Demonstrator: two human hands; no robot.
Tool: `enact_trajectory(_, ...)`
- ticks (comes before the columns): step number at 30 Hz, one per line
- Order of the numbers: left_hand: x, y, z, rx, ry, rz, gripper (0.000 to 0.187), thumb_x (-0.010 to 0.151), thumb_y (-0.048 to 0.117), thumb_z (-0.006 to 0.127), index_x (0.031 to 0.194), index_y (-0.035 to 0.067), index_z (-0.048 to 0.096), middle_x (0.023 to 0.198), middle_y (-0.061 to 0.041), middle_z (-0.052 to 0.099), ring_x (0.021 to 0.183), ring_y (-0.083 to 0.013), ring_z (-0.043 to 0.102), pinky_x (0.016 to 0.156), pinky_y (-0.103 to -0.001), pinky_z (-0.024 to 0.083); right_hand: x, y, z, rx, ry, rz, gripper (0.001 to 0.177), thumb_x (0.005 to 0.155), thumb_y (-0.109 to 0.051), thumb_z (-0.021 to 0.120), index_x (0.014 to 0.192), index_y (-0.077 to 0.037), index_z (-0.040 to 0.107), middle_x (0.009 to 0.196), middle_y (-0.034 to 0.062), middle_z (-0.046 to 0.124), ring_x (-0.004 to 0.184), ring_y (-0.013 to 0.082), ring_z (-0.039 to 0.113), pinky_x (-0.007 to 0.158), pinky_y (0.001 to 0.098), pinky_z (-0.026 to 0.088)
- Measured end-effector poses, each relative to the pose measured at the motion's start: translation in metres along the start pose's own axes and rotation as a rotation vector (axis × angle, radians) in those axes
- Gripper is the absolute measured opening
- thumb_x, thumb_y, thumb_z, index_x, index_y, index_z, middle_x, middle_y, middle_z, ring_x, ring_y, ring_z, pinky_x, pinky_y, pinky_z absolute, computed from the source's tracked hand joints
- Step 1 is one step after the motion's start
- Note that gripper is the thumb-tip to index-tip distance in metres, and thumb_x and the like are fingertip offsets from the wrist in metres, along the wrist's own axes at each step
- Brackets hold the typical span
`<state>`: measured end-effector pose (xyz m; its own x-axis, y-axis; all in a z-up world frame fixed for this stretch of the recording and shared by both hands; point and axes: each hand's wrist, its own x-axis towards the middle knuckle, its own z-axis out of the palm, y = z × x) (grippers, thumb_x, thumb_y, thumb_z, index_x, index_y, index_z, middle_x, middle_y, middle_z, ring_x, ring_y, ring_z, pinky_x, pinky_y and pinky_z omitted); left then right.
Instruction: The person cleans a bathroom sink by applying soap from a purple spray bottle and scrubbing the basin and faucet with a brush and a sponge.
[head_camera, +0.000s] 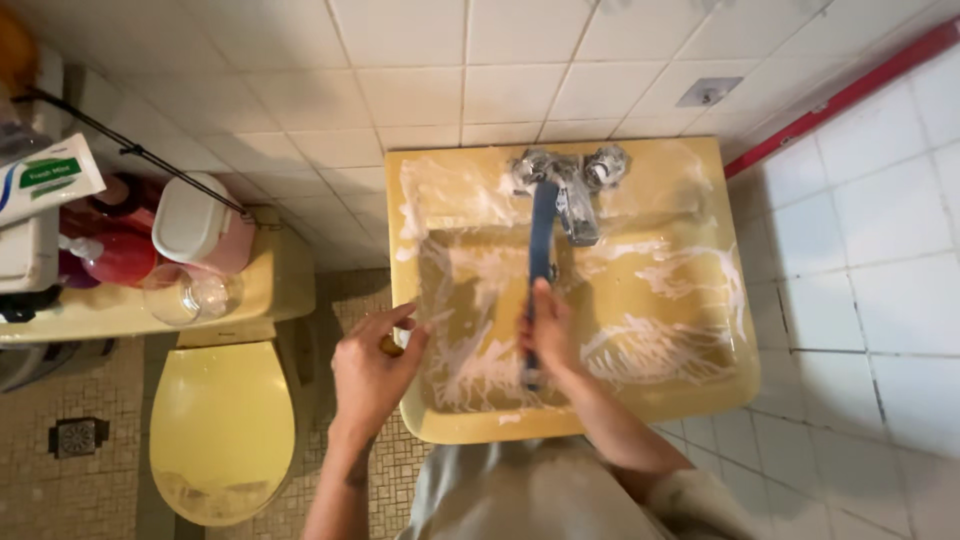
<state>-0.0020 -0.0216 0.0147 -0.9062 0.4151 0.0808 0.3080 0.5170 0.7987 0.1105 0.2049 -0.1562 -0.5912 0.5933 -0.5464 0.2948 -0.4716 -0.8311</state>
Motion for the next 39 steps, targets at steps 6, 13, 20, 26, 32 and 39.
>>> enact_trajectory(6, 0.002, -0.018, -0.024, 0.054, 0.021, 0.092, 0.030, 0.083, 0.023, 0.082, 0.107, 0.005, 0.077, 0.089, -0.009, 0.075, 0.058, -0.0186, 0.068, 0.058, -0.033, 0.055, -0.004, -0.004, 0.100, 0.780, -0.158, 0.117, 0.056, 0.100, -0.070, 0.041, 0.092, -0.015, 0.051, 0.058, 0.0001, 0.040, 0.043, 0.0157, 0.037, 0.042, 0.0344, 0.036)
enact_trajectory(13, 0.003, -0.028, -0.048, 0.061, -0.033, 0.010, 0.030, 0.082, 0.022, 0.080, 0.106, 0.005, 0.077, 0.091, -0.011, 0.075, 0.056, -0.0194, 0.069, 0.055, -0.034, 0.055, -0.006, -0.003, 0.124, 0.867, -0.147, 0.117, 0.060, 0.097, -0.073, 0.038, 0.088, -0.016, 0.050, 0.056, -0.0002, 0.039, 0.042, 0.0159, 0.036, 0.041, 0.0340, 0.034)
enact_trajectory(20, 0.022, -0.018, -0.045, 0.004, -0.051, 0.058, 0.028, 0.082, 0.021, 0.079, 0.104, 0.004, 0.076, 0.091, -0.010, 0.075, 0.055, -0.0203, 0.069, 0.057, -0.034, 0.056, -0.023, 0.001, 0.131, 0.856, -0.169, 0.215, 0.064, 0.094, -0.077, 0.038, 0.085, -0.015, 0.052, 0.051, -0.0009, 0.038, 0.036, 0.0154, 0.035, 0.035, 0.0336, 0.033)
enact_trajectory(26, 0.043, -0.002, -0.029, 0.021, -0.067, 0.195, 0.029, 0.084, 0.022, 0.080, 0.109, 0.006, 0.078, 0.085, -0.010, 0.074, 0.068, -0.0235, 0.072, 0.064, -0.035, 0.057, -0.033, 0.018, 0.071, 0.545, -0.218, 0.258, 0.057, 0.097, -0.068, 0.049, 0.078, -0.014, 0.046, 0.051, 0.0029, 0.045, 0.036, 0.0169, 0.040, 0.034, 0.0341, 0.034)
enact_trajectory(32, 0.061, 0.011, -0.007, 0.027, -0.109, 0.216, 0.027, 0.085, 0.023, 0.078, 0.108, 0.007, 0.077, 0.089, -0.009, 0.076, 0.066, -0.0218, 0.073, 0.064, -0.034, 0.057, -0.028, -0.017, -0.124, -0.752, -0.049, -0.199, 0.040, 0.108, -0.048, 0.051, 0.089, -0.015, 0.064, 0.058, -0.0015, 0.055, 0.047, 0.0127, 0.051, 0.042, 0.0304, 0.041)
enact_trajectory(39, 0.116, 0.044, 0.072, 0.045, -0.113, 0.350, 0.029, 0.087, 0.025, 0.077, 0.111, 0.008, 0.077, 0.097, -0.011, 0.076, 0.072, -0.0251, 0.073, 0.068, -0.037, 0.056, -0.012, -0.132, -0.182, -1.191, 0.123, -0.390, 0.040, 0.101, -0.045, 0.054, 0.096, -0.007, 0.067, 0.071, 0.0197, 0.065, 0.061, 0.0373, 0.063, 0.057, 0.0474, 0.047)
